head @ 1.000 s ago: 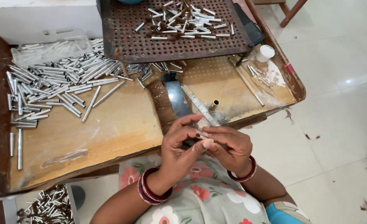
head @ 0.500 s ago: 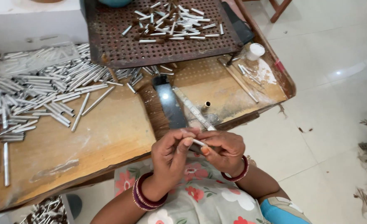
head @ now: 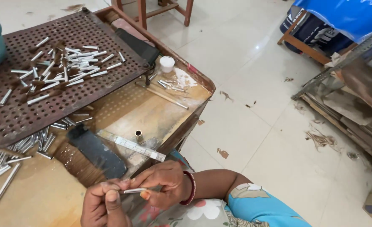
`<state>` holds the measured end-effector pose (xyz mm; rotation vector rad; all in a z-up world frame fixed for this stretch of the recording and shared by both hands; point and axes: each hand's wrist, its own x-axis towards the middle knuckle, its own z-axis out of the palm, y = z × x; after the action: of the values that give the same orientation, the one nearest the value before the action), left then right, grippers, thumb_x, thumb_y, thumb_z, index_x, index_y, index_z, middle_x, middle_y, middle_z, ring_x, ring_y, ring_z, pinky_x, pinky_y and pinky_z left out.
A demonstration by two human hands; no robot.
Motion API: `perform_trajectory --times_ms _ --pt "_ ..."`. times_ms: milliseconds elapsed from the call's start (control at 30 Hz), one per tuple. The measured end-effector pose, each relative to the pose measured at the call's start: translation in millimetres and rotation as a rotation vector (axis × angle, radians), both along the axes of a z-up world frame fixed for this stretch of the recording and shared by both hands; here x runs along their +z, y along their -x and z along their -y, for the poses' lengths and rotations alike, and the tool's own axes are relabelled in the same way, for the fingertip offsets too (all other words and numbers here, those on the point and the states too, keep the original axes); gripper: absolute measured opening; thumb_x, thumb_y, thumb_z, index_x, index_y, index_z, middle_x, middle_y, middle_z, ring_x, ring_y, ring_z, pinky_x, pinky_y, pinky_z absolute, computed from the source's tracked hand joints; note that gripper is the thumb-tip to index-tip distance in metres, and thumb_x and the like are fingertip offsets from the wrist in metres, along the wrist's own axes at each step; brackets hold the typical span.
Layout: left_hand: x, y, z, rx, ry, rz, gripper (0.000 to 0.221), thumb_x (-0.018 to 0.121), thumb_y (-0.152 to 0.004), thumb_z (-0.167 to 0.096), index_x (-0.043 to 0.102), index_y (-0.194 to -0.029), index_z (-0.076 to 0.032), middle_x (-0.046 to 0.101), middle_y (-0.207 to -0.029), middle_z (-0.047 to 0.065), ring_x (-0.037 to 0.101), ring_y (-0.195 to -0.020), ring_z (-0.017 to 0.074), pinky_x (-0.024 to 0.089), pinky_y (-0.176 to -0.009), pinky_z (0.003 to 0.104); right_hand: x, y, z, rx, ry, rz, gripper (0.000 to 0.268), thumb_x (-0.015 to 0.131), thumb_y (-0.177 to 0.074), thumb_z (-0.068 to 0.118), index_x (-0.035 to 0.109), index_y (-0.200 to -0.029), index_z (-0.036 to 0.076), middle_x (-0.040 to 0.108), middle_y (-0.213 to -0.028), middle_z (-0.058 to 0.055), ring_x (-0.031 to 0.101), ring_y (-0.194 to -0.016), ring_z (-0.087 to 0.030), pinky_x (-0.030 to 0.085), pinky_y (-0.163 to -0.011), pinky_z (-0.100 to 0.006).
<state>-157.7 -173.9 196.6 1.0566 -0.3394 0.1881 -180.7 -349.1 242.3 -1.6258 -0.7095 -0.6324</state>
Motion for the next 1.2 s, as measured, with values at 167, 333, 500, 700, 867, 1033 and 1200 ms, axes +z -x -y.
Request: perform_trajectory --times_ms 167,333,500,700,867,1033,1200 --pt "4 -6 7 0.028 0.041 -0.007 0.019 0.06 -0.112 -0.011 0.057 -0.101 0.004 0.067 -0.093 0.017 0.068 -0.089 0.02 0.059 -0.097 0.04 3 -1 -2 0.009 -0.028 -0.022 0.012 0.069 -0.101 0.01 0.065 -0.103 -0.002 0.074 -0.111 -0.021 0.078 -0.1 -0.03 0.065 -0.084 -0.035" --pt "31 -6 8 0.037 -0.043 -0.074 0.015 0.061 -0.105 -0.01 0.061 -0.106 0.005 0.071 -0.107 0.021 0.071 -0.1 0.0235 0.056 -0.098 0.039 -6 0 0 -0.006 -0.081 -0.118 0.013 0.07 -0.099 0.008 0.067 -0.103 -0.003 0.076 -0.112 -0.022 0.073 -0.085 -0.024 0.059 -0.073 -0.031" --pt "41 1 2 -0.208 -0.217 -0.056 0.014 0.076 -0.088 -0.006 0.076 -0.097 0.005 0.071 -0.128 0.022 0.063 -0.127 0.0256 0.049 -0.106 0.04 11 -2 7 -0.131 0.21 0.162 0.014 0.074 -0.099 0.006 0.07 -0.11 -0.001 0.075 -0.119 -0.018 0.08 -0.095 -0.029 0.065 -0.079 -0.035" --pt "38 6 0 -0.32 -0.124 -0.15 0.012 0.076 -0.091 -0.007 0.079 -0.094 0.005 0.078 -0.11 0.019 0.066 -0.125 0.0259 0.053 -0.101 0.039 10 3 23 -0.044 0.334 0.24 0.01 0.077 -0.093 0.005 0.07 -0.099 0.001 0.076 -0.108 -0.015 0.077 -0.082 -0.027 0.061 -0.065 -0.035" --pt "49 -3 -9 -0.268 -0.113 -0.127 0.016 0.075 -0.093 -0.01 0.078 -0.095 0.005 0.078 -0.107 0.018 0.067 -0.125 0.0253 0.053 -0.1 0.036 26 2 22 0.2 0.522 0.046 0.012 0.074 -0.092 0.009 0.069 -0.101 0.004 0.075 -0.102 -0.012 0.074 -0.082 -0.028 0.059 -0.071 -0.037" --pt "54 -3 -6 -0.308 -0.101 -0.179 0.019 0.074 -0.092 -0.014 0.079 -0.095 0.004 0.076 -0.118 0.018 0.067 -0.114 0.0231 0.053 -0.093 0.034 17 6 22 0.22 0.537 -0.224 0.023 0.076 -0.093 0.018 0.07 -0.11 0.003 0.076 -0.1 -0.01 0.074 -0.086 -0.022 0.058 -0.075 -0.033" --pt "53 4 -1 -0.364 -0.149 -0.073 0.02 0.074 -0.093 -0.019 0.078 -0.097 0.001 0.075 -0.127 0.018 0.068 -0.111 0.022 0.053 -0.089 0.036 -39 18 17 0.261 -0.283 -0.437 0.032 0.074 -0.101 0.017 0.057 -0.122 -0.001 0.069 -0.109 -0.008 0.065 -0.098 -0.01 0.055 -0.085 -0.027"
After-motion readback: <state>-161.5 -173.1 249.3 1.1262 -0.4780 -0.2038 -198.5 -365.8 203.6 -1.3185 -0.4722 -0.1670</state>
